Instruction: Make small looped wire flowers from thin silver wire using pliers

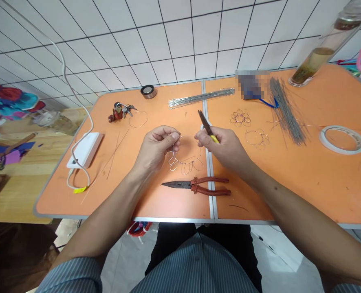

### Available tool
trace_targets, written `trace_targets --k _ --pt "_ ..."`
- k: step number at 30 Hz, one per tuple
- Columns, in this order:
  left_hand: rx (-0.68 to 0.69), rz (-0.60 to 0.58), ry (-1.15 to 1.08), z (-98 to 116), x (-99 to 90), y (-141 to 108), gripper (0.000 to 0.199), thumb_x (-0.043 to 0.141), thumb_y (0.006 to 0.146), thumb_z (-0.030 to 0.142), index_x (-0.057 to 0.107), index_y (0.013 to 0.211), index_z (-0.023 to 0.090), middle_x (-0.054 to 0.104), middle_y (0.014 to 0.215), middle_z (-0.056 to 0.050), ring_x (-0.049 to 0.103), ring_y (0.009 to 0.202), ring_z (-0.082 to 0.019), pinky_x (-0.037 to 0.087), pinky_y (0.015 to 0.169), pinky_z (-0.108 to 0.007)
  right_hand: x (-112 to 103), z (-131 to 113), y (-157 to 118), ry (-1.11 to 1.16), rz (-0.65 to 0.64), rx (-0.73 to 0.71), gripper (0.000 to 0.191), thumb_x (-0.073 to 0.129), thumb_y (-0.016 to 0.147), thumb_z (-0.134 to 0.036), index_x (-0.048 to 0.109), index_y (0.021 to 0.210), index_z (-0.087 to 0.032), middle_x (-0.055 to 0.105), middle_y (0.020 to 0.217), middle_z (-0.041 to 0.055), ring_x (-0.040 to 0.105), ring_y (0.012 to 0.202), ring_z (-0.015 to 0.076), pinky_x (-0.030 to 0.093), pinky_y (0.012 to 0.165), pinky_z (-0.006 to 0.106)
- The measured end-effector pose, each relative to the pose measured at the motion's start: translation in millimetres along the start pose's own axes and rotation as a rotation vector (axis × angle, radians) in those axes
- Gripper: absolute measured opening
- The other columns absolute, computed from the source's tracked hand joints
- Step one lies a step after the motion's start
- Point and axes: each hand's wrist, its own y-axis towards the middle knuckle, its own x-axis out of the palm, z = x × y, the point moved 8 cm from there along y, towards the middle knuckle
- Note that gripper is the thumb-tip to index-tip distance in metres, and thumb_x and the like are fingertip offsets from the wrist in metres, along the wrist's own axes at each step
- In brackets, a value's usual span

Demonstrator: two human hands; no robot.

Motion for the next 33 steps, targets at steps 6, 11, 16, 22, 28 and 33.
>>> trace_targets --k 6,11,16,22,28,33 --pt "-0.086 -0.091 0.047 -10.5 13.9 -5.5 0.035 0.095 0.082 0.047 0.077 0.084 0.017 0.076 0.073 -0.003 0.066 0.058 -0.011 0.053 0.057 -0.022 9.5 1.6 -3.6 -0.022 0.033 -0.014 0.017 0.072 0.092 -0.036 0.075 0.085 -0.021 0.058 0.07 -0.0019 0.046 0.065 0.0144 0.034 0.062 0.032" --pt "-0.15 -0.087 0.01 -16.5 12.3 -5.0 0.041 0.091 0.083 0.056 0.079 0.09 0.017 0.079 0.079 -0.005 0.072 0.063 -0.014 0.059 0.061 -0.025 7.3 6.3 -3.3 -0.041 0.083 -0.025 0.018 0.07 0.091 -0.036 0.073 0.082 -0.021 0.058 0.071 -0.0013 0.047 0.067 0.0148 0.034 0.063 0.032" --pt "-0.131 -0.098 0.031 -15.4 14.2 -4.2 0.037 0.089 0.086 0.053 0.078 0.087 0.017 0.079 0.081 -0.005 0.072 0.064 -0.013 0.058 0.06 -0.024 6.9 5.6 -3.8 -0.068 0.094 -0.048 0.019 0.071 0.09 -0.037 0.073 0.082 -0.021 0.061 0.073 -0.0002 0.052 0.07 0.0166 0.038 0.066 0.032" --pt "-0.132 -0.171 0.079 -14.9 23.0 -6.1 0.035 0.087 0.088 0.048 0.074 0.083 0.016 0.078 0.081 -0.005 0.068 0.059 -0.011 0.056 0.057 -0.024 9.1 2.8 -4.9 -0.087 0.089 -0.086 0.021 0.07 0.089 -0.041 0.074 0.084 -0.021 0.063 0.076 0.0005 0.053 0.073 0.0175 0.04 0.069 0.033" --pt "-0.109 -0.158 0.113 -16.2 20.2 -3.3 0.046 0.093 0.08 0.057 0.072 0.077 0.016 0.071 0.072 -0.003 0.064 0.057 -0.012 0.055 0.057 -0.025 1.5 1.7 -4.8 -0.062 0.133 -0.101 0.023 0.072 0.088 -0.044 0.074 0.087 -0.02 0.063 0.076 -0.0004 0.051 0.071 0.0167 0.041 0.07 0.033" --pt "-0.006 -0.141 0.179 -9.4 19.2 -3.2 0.046 0.093 0.08 0.057 0.074 0.073 0.016 0.068 0.067 -0.002 0.059 0.057 -0.01 0.051 0.057 -0.023 7.3 3.3 -3.2 -0.02 0.038 -0.061 0.026 0.076 0.086 -0.046 0.074 0.085 -0.02 0.062 0.077 -0.0003 0.051 0.075 0.0174 0.041 0.072 0.033"
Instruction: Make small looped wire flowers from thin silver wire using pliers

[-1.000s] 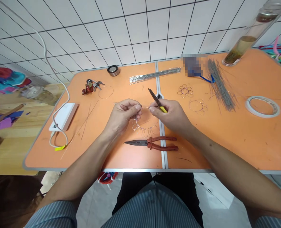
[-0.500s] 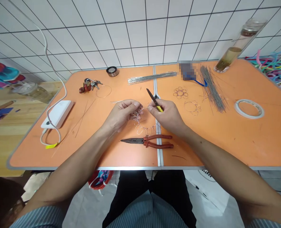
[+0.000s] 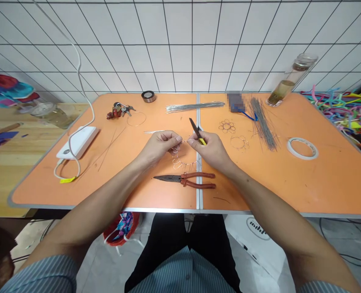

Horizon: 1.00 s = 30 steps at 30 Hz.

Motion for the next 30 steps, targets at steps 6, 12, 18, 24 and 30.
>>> trace_targets --k 6,12,18,24,30 --pt "0.026 -0.005 0.06 2.5 2.4 -2.0 0.041 0.091 0.083 0.053 0.075 0.073 0.017 0.069 0.067 -0.003 0.06 0.057 -0.011 0.051 0.059 -0.024 8.1 3.3 0.3 0.085 -0.059 0.059 0.037 0.084 0.081 -0.055 0.07 0.08 -0.021 0.055 0.074 -0.0027 0.045 0.072 0.0156 0.036 0.068 0.032" --pt "0.026 0.005 0.072 4.8 2.8 -3.9 0.039 0.091 0.082 0.05 0.073 0.07 0.017 0.066 0.064 -0.002 0.055 0.055 -0.01 0.048 0.056 -0.024 12.6 8.9 1.8 0.142 -0.081 0.108 0.034 0.085 0.079 -0.051 0.071 0.081 -0.02 0.051 0.072 -0.0048 0.043 0.07 0.0144 0.034 0.069 0.033" --pt "0.012 -0.005 0.072 1.5 3.4 -2.6 0.041 0.092 0.08 0.05 0.071 0.068 0.017 0.068 0.063 -0.003 0.057 0.053 -0.01 0.048 0.055 -0.023 14.5 12.1 4.9 0.145 -0.088 0.125 0.033 0.086 0.073 -0.048 0.069 0.079 -0.02 0.053 0.071 -0.0046 0.043 0.07 0.0143 0.033 0.069 0.033" --pt "-0.006 -0.03 0.063 -1.9 6.0 -2.5 0.04 0.092 0.081 0.049 0.071 0.068 0.017 0.068 0.063 -0.003 0.056 0.053 -0.009 0.047 0.055 -0.023 16.8 12.0 4.1 0.138 -0.106 0.098 0.025 0.083 0.075 -0.042 0.07 0.078 -0.021 0.056 0.075 -0.0037 0.045 0.073 0.015 0.036 0.072 0.032" --pt "-0.051 -0.021 -0.06 -4.8 4.7 -2.1 0.037 0.086 0.087 0.053 0.077 0.083 0.018 0.07 0.069 -0.003 0.062 0.057 -0.011 0.051 0.057 -0.024 5.6 4.4 4.4 0.111 0.032 0.049 0.018 0.077 0.079 -0.037 0.068 0.079 -0.022 0.063 0.081 -0.0005 0.054 0.08 0.0177 0.043 0.078 0.034"
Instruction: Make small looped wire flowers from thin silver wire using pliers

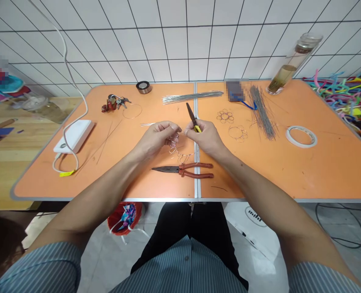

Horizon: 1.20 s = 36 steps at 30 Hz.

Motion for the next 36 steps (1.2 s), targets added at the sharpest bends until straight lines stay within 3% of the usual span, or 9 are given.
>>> trace_targets --k 6,16,26,32,36 --pt "0.064 -0.027 0.011 6.6 7.8 -3.6 0.026 0.089 0.084 0.036 0.072 0.081 0.016 0.07 0.071 -0.002 0.059 0.058 -0.01 0.05 0.059 -0.023 -6.3 -5.0 0.7 0.006 0.066 -0.046 0.017 0.076 0.079 -0.036 0.067 0.076 -0.022 0.062 0.078 -0.0008 0.053 0.077 0.017 0.044 0.077 0.034" --pt "0.13 0.04 0.115 5.2 8.5 -4.4 0.014 0.076 0.085 0.022 0.068 0.074 0.018 0.066 0.063 -0.001 0.055 0.055 -0.011 0.046 0.057 -0.025 -3.5 10.1 2.6 -0.025 0.085 0.033 0.018 0.078 0.076 -0.038 0.068 0.079 -0.022 0.06 0.077 -0.0017 0.051 0.075 0.0168 0.042 0.074 0.033" --pt "0.234 0.068 0.302 12.4 6.1 -5.2 0.011 0.072 0.09 0.027 0.071 0.081 0.02 0.063 0.07 0.0 0.054 0.065 -0.014 0.04 0.063 -0.028 -4.8 4.3 1.9 -0.023 0.077 0.029 0.019 0.078 0.077 -0.037 0.068 0.079 -0.022 0.06 0.079 -0.0012 0.05 0.076 0.0166 0.04 0.075 0.034" --pt "0.25 0.115 0.337 18.3 -0.5 -5.4 0.04 0.076 0.096 0.051 0.067 0.072 0.019 0.059 0.065 0.0 0.048 0.063 -0.014 0.035 0.061 -0.029 0.3 3.3 -0.4 -0.038 0.017 0.022 0.02 0.081 0.08 -0.038 0.068 0.081 -0.022 0.056 0.077 -0.0026 0.046 0.073 0.0156 0.038 0.071 0.033" --pt "0.271 0.098 0.303 16.2 1.1 -3.9 0.049 0.075 0.097 0.056 0.059 0.067 0.02 0.052 0.062 0.001 0.044 0.061 -0.014 0.033 0.06 -0.029 4.4 5.3 -0.8 -0.028 -0.002 0.039 0.025 0.084 0.077 -0.042 0.068 0.08 -0.022 0.055 0.074 -0.0031 0.046 0.071 0.0154 0.037 0.068 0.033"
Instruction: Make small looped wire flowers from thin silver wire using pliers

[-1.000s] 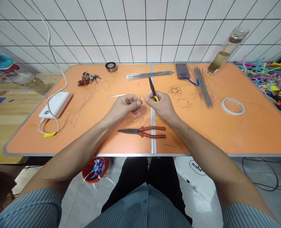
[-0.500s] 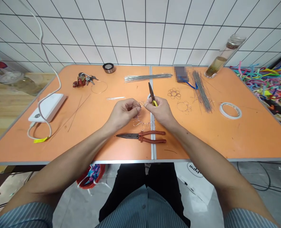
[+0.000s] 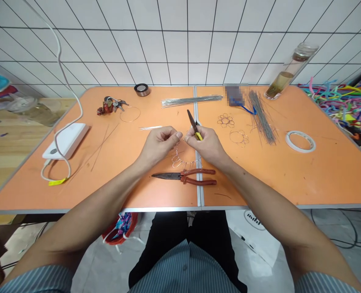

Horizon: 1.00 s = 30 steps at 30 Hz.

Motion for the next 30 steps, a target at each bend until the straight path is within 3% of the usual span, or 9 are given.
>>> trace_targets --k 7,13,17,21,30 --pt "0.084 -0.001 0.04 0.9 4.5 0.2 0.048 0.073 0.098 0.054 0.056 0.068 0.02 0.049 0.064 0.002 0.042 0.064 -0.014 0.033 0.061 -0.029 0.6 -0.1 -1.4 -0.004 0.012 -0.006 0.03 0.085 0.077 -0.045 0.066 0.078 -0.022 0.055 0.073 -0.0029 0.046 0.07 0.0147 0.037 0.066 0.031" --pt "-0.045 -0.004 -0.046 -5.5 1.1 2.8 0.045 0.076 0.095 0.055 0.059 0.071 0.021 0.055 0.064 0.001 0.046 0.059 -0.013 0.037 0.058 -0.028 -0.8 -1.3 -2.8 -0.013 0.016 -0.011 0.022 0.079 0.082 -0.041 0.069 0.083 -0.021 0.059 0.076 -0.0017 0.05 0.071 0.0157 0.039 0.068 0.032" --pt "-0.028 0.028 -0.053 -2.5 -4.7 3.8 0.045 0.075 0.096 0.056 0.061 0.071 0.02 0.057 0.065 0.001 0.049 0.06 -0.012 0.04 0.059 -0.028 -4.5 -7.0 -2.2 -0.009 0.019 -0.072 0.024 0.076 0.087 -0.043 0.069 0.084 -0.021 0.061 0.08 -0.0006 0.053 0.078 0.0172 0.043 0.076 0.033" --pt "-0.047 0.035 -0.062 -3.6 -5.1 3.2 0.047 0.077 0.095 0.057 0.061 0.071 0.02 0.058 0.065 0.001 0.049 0.059 -0.012 0.04 0.058 -0.027 -9.4 -8.1 -2.1 -0.032 0.063 -0.095 0.024 0.073 0.089 -0.043 0.065 0.081 -0.022 0.055 0.076 -0.0018 0.049 0.074 0.0165 0.042 0.074 0.033" --pt "-0.152 0.028 -0.175 -10.0 -4.9 2.1 0.043 0.074 0.097 0.055 0.067 0.074 0.019 0.061 0.067 0.0 0.054 0.058 -0.011 0.044 0.057 -0.025 -15.1 -9.8 -1.9 -0.074 0.096 -0.105 0.018 0.071 0.089 -0.038 0.068 0.081 -0.022 0.06 0.077 -0.0004 0.053 0.075 0.0176 0.043 0.073 0.033"
